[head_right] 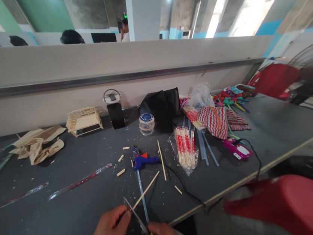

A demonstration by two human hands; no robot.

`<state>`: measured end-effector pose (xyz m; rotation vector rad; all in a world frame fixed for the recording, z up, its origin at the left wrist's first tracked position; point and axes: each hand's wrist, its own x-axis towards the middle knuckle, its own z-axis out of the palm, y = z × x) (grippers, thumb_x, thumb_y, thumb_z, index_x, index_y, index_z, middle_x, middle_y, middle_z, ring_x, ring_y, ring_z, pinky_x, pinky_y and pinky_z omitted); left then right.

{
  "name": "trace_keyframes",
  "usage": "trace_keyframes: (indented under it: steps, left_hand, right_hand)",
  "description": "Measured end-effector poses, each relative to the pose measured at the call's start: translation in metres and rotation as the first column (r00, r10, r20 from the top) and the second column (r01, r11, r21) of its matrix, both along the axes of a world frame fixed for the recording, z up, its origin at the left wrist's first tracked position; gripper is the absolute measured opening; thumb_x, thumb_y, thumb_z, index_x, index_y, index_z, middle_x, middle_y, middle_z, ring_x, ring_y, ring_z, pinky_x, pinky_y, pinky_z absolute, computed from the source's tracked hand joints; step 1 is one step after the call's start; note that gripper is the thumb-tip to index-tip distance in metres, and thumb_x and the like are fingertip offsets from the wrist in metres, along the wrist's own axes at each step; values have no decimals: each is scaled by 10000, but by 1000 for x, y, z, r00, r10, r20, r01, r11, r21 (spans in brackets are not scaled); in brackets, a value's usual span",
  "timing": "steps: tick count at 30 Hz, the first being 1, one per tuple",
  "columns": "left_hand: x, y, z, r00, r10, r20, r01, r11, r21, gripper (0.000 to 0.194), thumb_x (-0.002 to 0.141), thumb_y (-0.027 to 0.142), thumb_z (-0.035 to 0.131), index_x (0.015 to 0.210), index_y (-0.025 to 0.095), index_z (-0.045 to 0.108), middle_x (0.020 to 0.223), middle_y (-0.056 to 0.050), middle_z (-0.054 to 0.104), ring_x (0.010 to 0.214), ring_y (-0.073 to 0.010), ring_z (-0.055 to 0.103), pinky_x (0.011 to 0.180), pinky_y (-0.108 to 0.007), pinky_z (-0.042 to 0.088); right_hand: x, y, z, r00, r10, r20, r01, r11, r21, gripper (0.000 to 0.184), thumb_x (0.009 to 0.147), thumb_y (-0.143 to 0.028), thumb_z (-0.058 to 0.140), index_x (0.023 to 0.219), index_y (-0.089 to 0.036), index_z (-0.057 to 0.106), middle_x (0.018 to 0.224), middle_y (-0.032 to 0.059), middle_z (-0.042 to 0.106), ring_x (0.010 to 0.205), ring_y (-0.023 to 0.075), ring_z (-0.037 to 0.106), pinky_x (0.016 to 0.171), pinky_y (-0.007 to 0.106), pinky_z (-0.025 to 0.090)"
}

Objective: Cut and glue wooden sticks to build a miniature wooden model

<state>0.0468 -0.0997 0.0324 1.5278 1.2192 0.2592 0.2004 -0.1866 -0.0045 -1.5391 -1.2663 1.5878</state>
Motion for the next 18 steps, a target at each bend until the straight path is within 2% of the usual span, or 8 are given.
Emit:
trace_keyframes:
  steps: [3, 7, 9, 13, 18]
  left_hand:
    - [2, 3, 1, 999, -39, -5, 39, 999, 2, 325, 837, 429, 362, 630, 201, 466, 456, 65, 390, 351, -98, 404, 378, -198, 243]
    - [1, 5, 1, 999, -34, -21, 34, 999, 7, 299, 828, 402, 368, 622, 203, 455, 445, 71, 376, 335, -96, 405, 362, -198, 229]
    - [-2, 4, 2, 999, -33, -15, 33, 999, -12, 303, 825, 406, 374, 621, 201, 463, 436, 72, 381, 334, -89, 388, 364, -197, 226]
    - [-6, 1, -2, 1000, -3, -1, 3, 997, -80, 325, 806, 466, 402, 612, 207, 436, 415, 84, 355, 317, -79, 364, 352, -194, 209]
    - [-7, 4, -10, 1000, -2, 21, 6, 978, -209, 379, 759, 575, 373, 637, 217, 398, 430, 104, 317, 261, -68, 335, 301, -195, 149]
  right_hand:
    - [3, 3, 4, 998, 21, 63, -25, 998, 50, 314, 775, -467, 545, 789, -162, 616, 623, -31, 468, 584, 100, 401, 534, 181, 342]
    - [5, 6, 9, 979, 99, 180, -113, 991, 71, 282, 803, -429, 519, 768, -163, 606, 607, -35, 449, 565, 92, 390, 486, 181, 283]
    - [4, 5, 6, 985, 108, 138, -116, 992, 55, 310, 794, -466, 519, 762, -168, 601, 602, -34, 445, 555, 93, 382, 477, 186, 279]
    - [-2, 0, -6, 998, 45, 44, -47, 998, 38, 382, 769, -552, 513, 757, -176, 581, 603, -31, 433, 561, 99, 364, 493, 199, 292]
    - [-4, 2, -3, 997, 75, 14, -75, 997, 9, 321, 777, -491, 524, 716, -176, 500, 606, -38, 400, 554, 90, 352, 491, 197, 276]
